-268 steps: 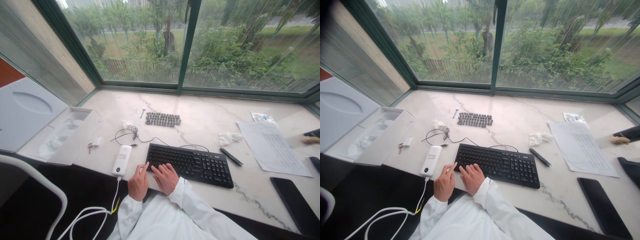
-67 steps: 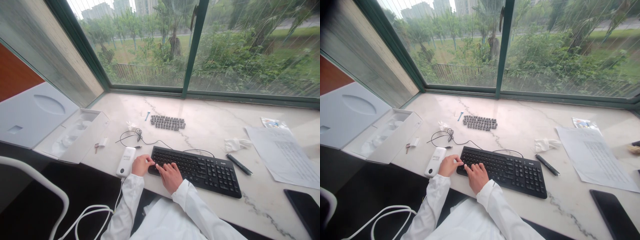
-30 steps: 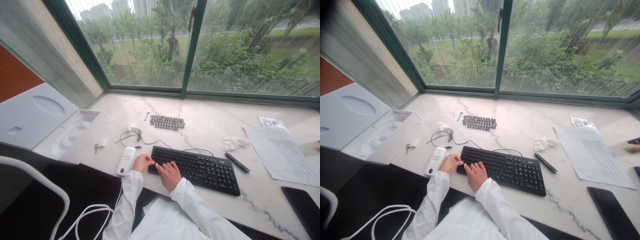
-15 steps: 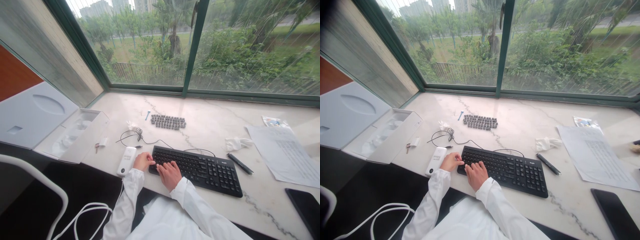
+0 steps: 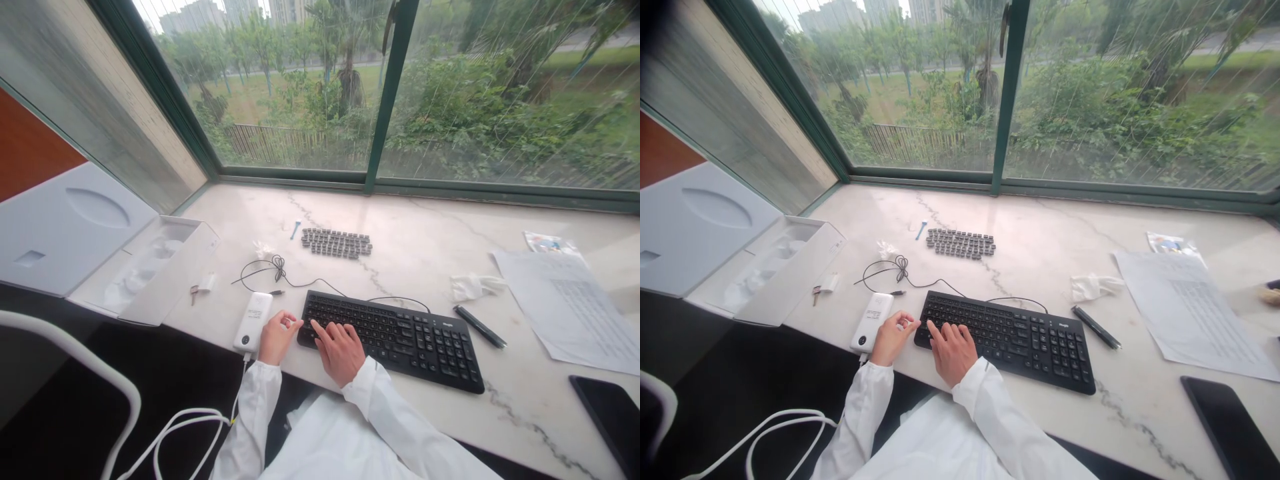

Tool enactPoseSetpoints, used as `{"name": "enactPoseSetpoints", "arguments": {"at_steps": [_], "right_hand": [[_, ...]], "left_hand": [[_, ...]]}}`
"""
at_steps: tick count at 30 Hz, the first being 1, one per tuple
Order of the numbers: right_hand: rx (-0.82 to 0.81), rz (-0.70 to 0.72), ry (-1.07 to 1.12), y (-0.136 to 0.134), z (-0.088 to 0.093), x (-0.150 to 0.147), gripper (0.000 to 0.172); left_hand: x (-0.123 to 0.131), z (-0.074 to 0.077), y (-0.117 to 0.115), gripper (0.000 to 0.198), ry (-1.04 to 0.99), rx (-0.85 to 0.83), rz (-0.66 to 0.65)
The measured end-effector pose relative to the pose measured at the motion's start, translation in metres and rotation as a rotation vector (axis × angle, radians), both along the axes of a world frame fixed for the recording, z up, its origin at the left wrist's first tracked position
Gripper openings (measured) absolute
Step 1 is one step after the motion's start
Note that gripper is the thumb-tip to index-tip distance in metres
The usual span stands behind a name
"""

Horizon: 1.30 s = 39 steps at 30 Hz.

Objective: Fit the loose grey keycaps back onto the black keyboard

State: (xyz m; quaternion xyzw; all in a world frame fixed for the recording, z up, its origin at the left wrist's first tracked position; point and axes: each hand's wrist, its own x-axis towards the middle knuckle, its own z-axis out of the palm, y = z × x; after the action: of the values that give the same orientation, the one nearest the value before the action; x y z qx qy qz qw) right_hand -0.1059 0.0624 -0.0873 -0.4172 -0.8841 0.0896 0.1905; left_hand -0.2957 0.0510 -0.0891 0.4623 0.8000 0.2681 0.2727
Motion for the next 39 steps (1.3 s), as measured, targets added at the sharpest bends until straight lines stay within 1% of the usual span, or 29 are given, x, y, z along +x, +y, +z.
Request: {"name": "enactPoseSetpoints", "arguments": {"at_steps": [4,11,15,19,23,27,30,33,36,39], "right_hand": [[0.0,0.003,-0.018,-0.0008,-0.0021,0.0,0.032],[-0.025,-0.008,-0.026,-0.0016,0.0008,0.0016,0.035],[-0.027,-0.017,-0.018,-0.0022,0.003,0.0034,0.041],[-0.039,-0.015,-0.014,-0.0028,0.0031,0.0043,0.043],[-0.042,-0.002,-0.018,-0.0023,-0.0008,0.0033,0.038],[-0.032,-0.008,-0.014,-0.0014,-0.0036,0.0022,0.032],[-0.008,-0.005,-0.009,-0.0017,-0.0005,0.0029,0.032],[0.0,0.008,-0.003,-0.002,0.004,0.0043,0.035],[-0.005,0.005,-0.007,-0.0013,0.0054,0.0046,0.036],[-0.008,0.004,-0.016,-0.0003,0.0037,0.0036,0.034]], "left_hand": [[0.0028,0.0006,-0.0016,0.032,0.003,-0.017,0.006],[0.0059,-0.0016,-0.0045,0.028,0.032,-0.041,0.022],[0.0059,0.0006,-0.0039,0.03,0.028,-0.035,0.031],[0.0078,-0.0001,-0.0033,0.031,0.029,-0.026,0.022],[0.009,-0.0038,-0.0022,0.03,0.055,-0.05,0.0],[0.0066,-0.0038,0.0004,0.031,0.069,-0.093,-0.016],[0.0045,-0.0018,0.0014,0.03,0.015,-0.063,-0.032],[0.0028,0.0001,0.0014,0.034,-0.048,0.006,-0.012],[0.0021,0.0007,0.0018,0.038,-0.045,0.046,0.025],[0.0024,-0.0002,0.0029,0.038,-0.032,0.036,0.027]]}}
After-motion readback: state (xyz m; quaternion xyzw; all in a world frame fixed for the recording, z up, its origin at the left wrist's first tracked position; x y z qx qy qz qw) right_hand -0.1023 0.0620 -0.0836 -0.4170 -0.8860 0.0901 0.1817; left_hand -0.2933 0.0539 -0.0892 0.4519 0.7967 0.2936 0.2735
